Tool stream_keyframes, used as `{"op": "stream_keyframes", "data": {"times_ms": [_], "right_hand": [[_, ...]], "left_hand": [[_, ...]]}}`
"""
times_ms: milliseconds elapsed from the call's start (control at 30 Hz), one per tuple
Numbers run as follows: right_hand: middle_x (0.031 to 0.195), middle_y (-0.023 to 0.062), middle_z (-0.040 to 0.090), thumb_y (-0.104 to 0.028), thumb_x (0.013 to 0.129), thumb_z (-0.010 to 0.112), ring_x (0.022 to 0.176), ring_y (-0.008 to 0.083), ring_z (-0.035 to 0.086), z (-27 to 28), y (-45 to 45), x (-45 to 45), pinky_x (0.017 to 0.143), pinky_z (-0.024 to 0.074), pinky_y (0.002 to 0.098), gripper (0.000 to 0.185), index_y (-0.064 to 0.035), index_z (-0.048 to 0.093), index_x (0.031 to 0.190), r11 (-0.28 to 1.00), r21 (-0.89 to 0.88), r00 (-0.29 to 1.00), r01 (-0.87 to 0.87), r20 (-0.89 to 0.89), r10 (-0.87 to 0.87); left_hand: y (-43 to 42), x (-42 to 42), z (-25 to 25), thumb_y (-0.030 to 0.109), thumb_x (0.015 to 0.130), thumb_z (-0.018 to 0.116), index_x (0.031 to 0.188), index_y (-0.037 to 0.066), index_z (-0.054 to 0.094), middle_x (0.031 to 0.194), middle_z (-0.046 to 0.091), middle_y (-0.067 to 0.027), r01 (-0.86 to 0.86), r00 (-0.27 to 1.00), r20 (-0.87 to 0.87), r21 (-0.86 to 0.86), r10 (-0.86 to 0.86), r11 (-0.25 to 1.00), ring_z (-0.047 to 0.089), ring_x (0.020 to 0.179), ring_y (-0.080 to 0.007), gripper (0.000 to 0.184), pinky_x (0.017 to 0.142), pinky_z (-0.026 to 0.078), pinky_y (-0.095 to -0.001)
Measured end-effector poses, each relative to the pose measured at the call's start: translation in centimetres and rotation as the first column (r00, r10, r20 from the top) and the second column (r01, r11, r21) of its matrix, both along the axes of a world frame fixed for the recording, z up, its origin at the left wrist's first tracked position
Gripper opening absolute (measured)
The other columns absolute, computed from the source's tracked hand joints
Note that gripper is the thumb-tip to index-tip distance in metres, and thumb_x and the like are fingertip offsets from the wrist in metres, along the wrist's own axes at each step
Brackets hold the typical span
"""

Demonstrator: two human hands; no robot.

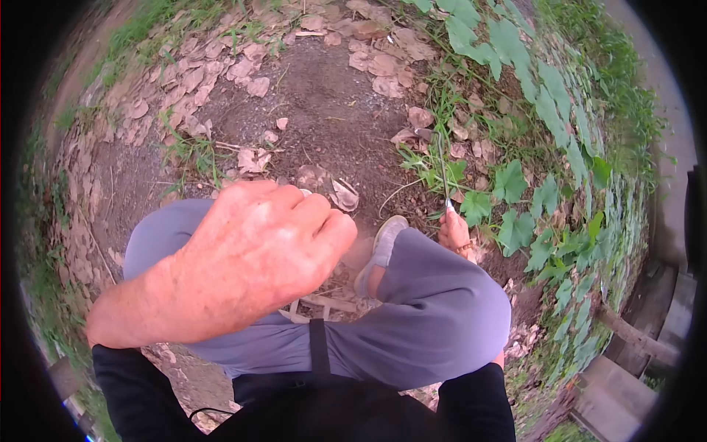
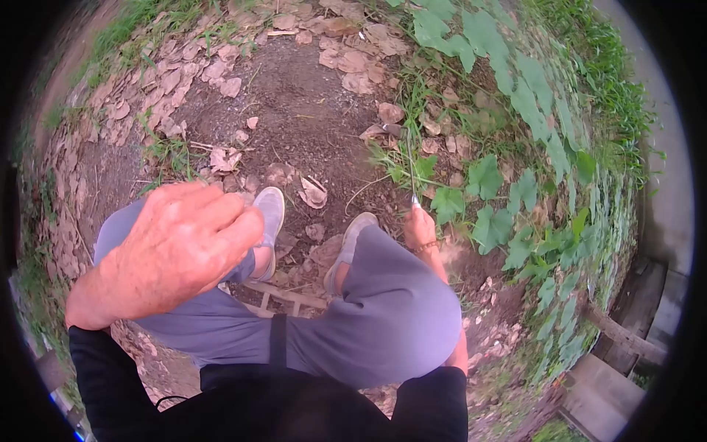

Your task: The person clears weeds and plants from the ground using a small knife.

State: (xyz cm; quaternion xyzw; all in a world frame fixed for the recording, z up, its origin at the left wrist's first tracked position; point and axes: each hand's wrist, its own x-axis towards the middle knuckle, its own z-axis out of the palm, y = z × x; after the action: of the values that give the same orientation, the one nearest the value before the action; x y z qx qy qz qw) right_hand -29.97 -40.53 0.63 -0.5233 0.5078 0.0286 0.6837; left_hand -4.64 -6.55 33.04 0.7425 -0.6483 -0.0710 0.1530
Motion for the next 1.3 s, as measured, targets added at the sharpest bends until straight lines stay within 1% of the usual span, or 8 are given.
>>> {"op": "stream_keyframes", "data": {"times_ms": [133,233,300,433,500,733,1067,1300], "right_hand": [[0.052,-0.0065,0.032,-0.047,0.102,0.048,0.036,0.0075,0.027,-0.7,-1.1,-1.6,0.035,0.0181,0.0265,0.04,-0.0107,0.052,0.087,0.995,-0.094,0.999,-0.031,-0.037,0.027],[0.056,0.0,0.046,-0.045,0.101,0.051,0.045,0.0119,0.043,-0.5,-1.6,-1.4,0.042,0.0336,0.0293,0.045,-0.0069,0.057,0.078,0.986,-0.163,0.996,-0.03,-0.085,0.016],[0.055,-0.0042,0.042,-0.045,0.102,0.05,0.042,0.0067,0.035,-3.9,-2.8,-1.1,0.039,0.0248,0.0247,0.041,-0.0093,0.057,0.084,0.83,-0.534,0.984,-0.159,-0.014,0.18],[0.058,0.0002,0.049,-0.044,0.102,0.05,0.049,0.0101,0.044,-3.4,-2.3,3.4,0.046,0.0337,0.0273,0.043,-0.0069,0.06,0.082,0.771,-0.606,0.972,-0.197,-0.017,0.235],[0.072,0.013,0.063,-0.044,0.1,0.049,0.07,0.0264,0.061,-4.1,-2.5,4.4,0.067,0.0474,0.0413,0.049,-0.0017,0.064,0.082,0.642,-0.675,0.931,-0.364,-0.236,0.279],[0.08,0.0166,0.067,-0.048,0.1,0.047,0.079,0.0264,0.065,-0.8,-1.5,-2.3,0.072,0.0485,0.0415,0.052,-0.0001,0.066,0.089,0.672,-0.564,0.867,-0.481,-0.419,0.269],[0.07,0.009,0.062,-0.044,0.101,0.049,0.069,0.0214,0.059,2.4,-0.3,-2.4,0.065,0.0477,0.0389,0.048,-0.0019,0.063,0.083,0.769,-0.54,0.932,-0.343,-0.3,0.204],[0.08,0.0219,0.066,-0.044,0.101,0.048,0.077,0.0379,0.063,-3.2,-2.1,3.1,0.07,0.0481,0.0467,0.048,-0.0007,0.064,0.087,0.602,-0.701,0.924,-0.383,-0.289,0.251]], "left_hand": [[0.0,0.0,0.2,0.018,0.075,0.075,0.081,0.007,0.053,0.068,0.045,-0.0052,0.008,1.0,0.009,0.007,-0.008,1.0,0.056,0.062,-0.0229,0.025,0.055,0.045,-0.0367],[0.0,0.1,0.3,0.018,0.075,0.075,0.081,0.006,0.054,0.068,0.046,-0.0052,0.011,1.0,0.004,0.015,-0.011,1.0,0.056,0.062,-0.023,0.025,0.056,0.045,-0.0369],[-0.1,0.0,0.2,0.018,0.075,0.075,0.082,0.006,0.054,0.068,0.046,-0.0052,0.013,1.0,-0.008,0.015,-0.012,1.0,0.057,0.063,-0.0234,0.025,0.056,0.045,-0.0372],[-0.6,-0.2,0.1,0.019,0.074,0.074,0.082,0.006,0.054,0.069,0.048,-0.0059,0.022,1.0,-0.01,0.003,-0.022,1.0,0.058,0.064,-0.025,0.025,0.056,0.046,-0.0385],[-0.7,-0.4,0.2,0.019,0.074,0.074,0.082,0.005,0.054,0.069,0.049,-0.0061,0.016,1.0,-0.001,-0.005,-0.016,1.0,0.058,0.065,-0.0255,0.025,0.057,0.046,-0.0388],[-0.8,-0.7,0.3,0.02,0.074,0.075,0.083,0.005,0.055,0.07,0.05,-0.0063,0.021,1.0,0.014,0.021,-0.021,1.0,0.06,0.066,-0.0254,0.026,0.058,0.048,-0.0384],[-1.1,-0.7,0.3,0.021,0.074,0.076,0.085,0.005,0.056,0.071,0.051,-0.0065,0.035,0.999,0.015,0.036,-0.036,0.999,0.06,0.065,-0.0261,0.027,0.058,0.049,-0.0387],[-1.6,-1.0,0.5,0.018,0.076,0.075,0.082,0.006,0.054,0.069,0.05,-0.0068,0.021,1.0,0.015,0.03,-0.022,0.999,0.06,0.065,-0.0267,0.025,0.059,0.048,-0.0393]]}}
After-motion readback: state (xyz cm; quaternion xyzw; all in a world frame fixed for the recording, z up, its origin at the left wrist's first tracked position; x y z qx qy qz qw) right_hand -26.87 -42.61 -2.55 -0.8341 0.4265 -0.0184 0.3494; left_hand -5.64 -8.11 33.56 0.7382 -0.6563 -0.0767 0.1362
